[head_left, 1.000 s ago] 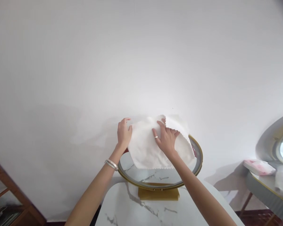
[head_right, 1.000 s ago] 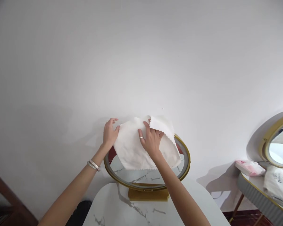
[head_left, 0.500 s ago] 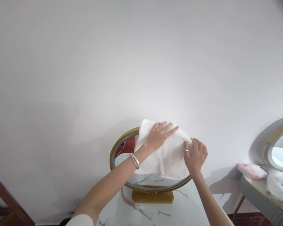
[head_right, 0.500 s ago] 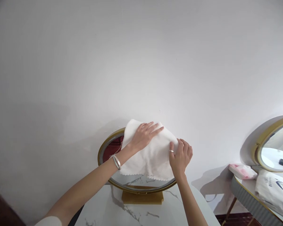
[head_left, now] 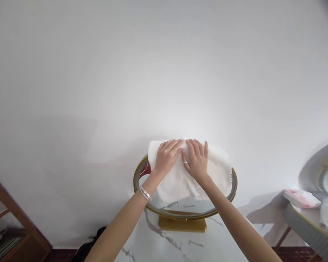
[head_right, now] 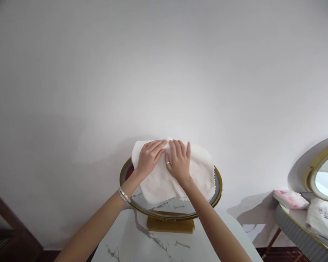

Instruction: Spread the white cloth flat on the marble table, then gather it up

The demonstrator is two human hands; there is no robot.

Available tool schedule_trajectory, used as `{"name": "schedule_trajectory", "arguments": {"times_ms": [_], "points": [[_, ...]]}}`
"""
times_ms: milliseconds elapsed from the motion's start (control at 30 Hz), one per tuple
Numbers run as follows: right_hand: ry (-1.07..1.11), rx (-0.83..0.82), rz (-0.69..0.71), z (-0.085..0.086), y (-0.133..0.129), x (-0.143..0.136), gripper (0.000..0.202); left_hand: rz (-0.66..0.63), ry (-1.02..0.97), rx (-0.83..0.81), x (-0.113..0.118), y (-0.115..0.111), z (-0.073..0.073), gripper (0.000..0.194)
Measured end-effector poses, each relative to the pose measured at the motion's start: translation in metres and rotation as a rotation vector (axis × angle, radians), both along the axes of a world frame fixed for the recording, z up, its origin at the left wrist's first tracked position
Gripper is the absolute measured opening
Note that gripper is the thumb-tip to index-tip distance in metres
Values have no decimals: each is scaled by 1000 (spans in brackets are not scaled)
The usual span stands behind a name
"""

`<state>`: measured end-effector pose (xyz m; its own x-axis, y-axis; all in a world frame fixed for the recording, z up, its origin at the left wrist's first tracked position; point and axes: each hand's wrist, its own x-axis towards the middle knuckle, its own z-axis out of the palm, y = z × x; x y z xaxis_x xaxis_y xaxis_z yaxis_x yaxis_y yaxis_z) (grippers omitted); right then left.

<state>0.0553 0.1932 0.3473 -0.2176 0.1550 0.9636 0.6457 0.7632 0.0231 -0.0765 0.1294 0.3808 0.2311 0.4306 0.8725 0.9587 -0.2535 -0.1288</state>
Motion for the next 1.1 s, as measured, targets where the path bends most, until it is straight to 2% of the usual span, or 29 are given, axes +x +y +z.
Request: {"name": "schedule_trajectory", "arguments": {"times_ms": [67, 133, 233, 333, 400, 467, 567, 633, 733, 800, 900, 967, 1033, 1100], "points": [[-105, 31, 51, 7, -7, -23, 47, -2, -133, 49, -24, -11, -13, 31], [-238, 74, 117, 6, -14, -44, 49, 7, -255, 116, -45, -22, -31, 32], [-397, 177, 217, -7, -21, -65, 53, 54, -398, 228, -65, -33, -58, 33], [-427, 238, 230, -26, -19, -66, 54, 81, -411, 270, -68, -34, -68, 33], [-349, 202, 163, -37, -14, -55, 54, 61, -348, 257, -61, -28, -60, 32], [-210, 137, 78, -43, -6, -37, 58, 30, -256, 225, -46, -17, -44, 31], [58, 36, 0, -44, 6, -4, 66, -14, -86, 143, -13, 4, -17, 30], [231, -46, -28, -42, 11, 14, 66, -43, 26, 85, 9, 18, -5, 30], [370, -118, -71, -42, 15, 26, 62, -72, 103, 38, 27, 27, 1, 32], [329, -80, -88, -44, 15, 21, 65, -76, 71, 63, 21, 25, -3, 33], [160, 59, -56, -50, 13, -1, 67, -45, -41, 182, -12, 13, -21, 35], [-12, 139, 11, -54, 10, -20, 60, 30, -110, 273, -42, 2, -45, 38], [-259, 211, 133, -61, 7, -38, 54, 152, -162, 336, -69, -10, -80, 45], [-513, 296, 278, -72, 2, -52, 50, 293, -210, 335, -85, -23, -126, 53]]}}
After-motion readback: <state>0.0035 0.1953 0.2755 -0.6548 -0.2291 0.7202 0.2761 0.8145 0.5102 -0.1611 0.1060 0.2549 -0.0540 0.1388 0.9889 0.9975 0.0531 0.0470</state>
